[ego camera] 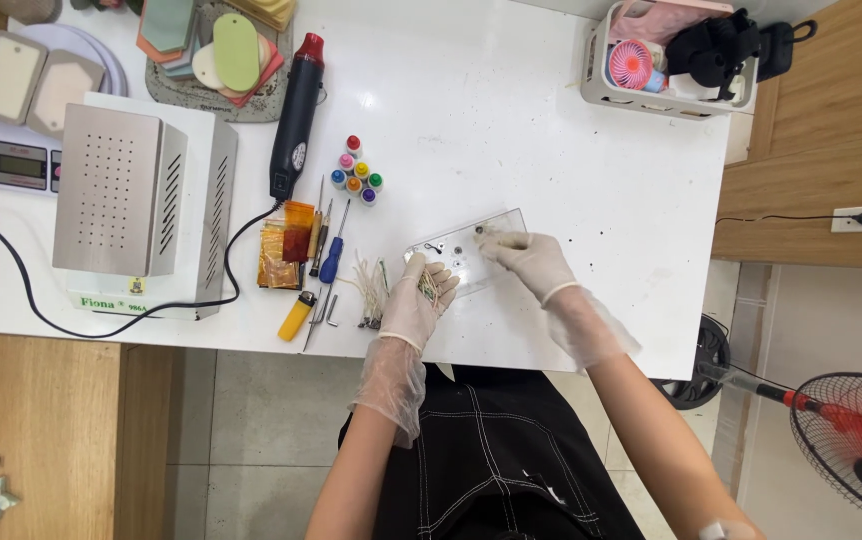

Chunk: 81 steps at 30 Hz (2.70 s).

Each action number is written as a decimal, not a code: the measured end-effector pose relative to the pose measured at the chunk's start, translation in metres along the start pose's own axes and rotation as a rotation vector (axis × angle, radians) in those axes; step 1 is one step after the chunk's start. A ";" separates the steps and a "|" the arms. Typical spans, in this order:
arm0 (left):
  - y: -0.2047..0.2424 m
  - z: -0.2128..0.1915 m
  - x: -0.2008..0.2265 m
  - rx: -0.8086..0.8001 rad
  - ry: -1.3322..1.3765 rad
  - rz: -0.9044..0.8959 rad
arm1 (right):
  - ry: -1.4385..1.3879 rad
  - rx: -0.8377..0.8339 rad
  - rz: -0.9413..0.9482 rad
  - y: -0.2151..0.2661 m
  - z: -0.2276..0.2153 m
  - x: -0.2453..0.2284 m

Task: The person handles candle wicks with metal tabs at a workbench, placing them into a clear acrylic candle mold. They then discard waste into a green plastic bag, retrieve a paper sheet, and use a heat gun to blow hot air over the acrylic mold, melting residue inside it.

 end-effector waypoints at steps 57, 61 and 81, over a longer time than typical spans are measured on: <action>-0.014 0.014 -0.012 -0.124 -0.046 0.008 | 0.212 -0.197 0.250 0.017 -0.050 -0.020; -0.025 0.028 -0.018 -0.164 -0.030 -0.019 | 0.161 -0.250 0.228 0.032 -0.050 -0.042; -0.013 0.027 0.004 -0.102 0.032 -0.051 | 0.491 0.029 0.134 0.029 -0.064 -0.070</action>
Point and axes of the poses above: each hand's wrist, its own y-axis away from the middle knuckle, its own z-axis out of the palm, x = y × z, the point moved 2 cm from there along -y, towards the middle knuckle
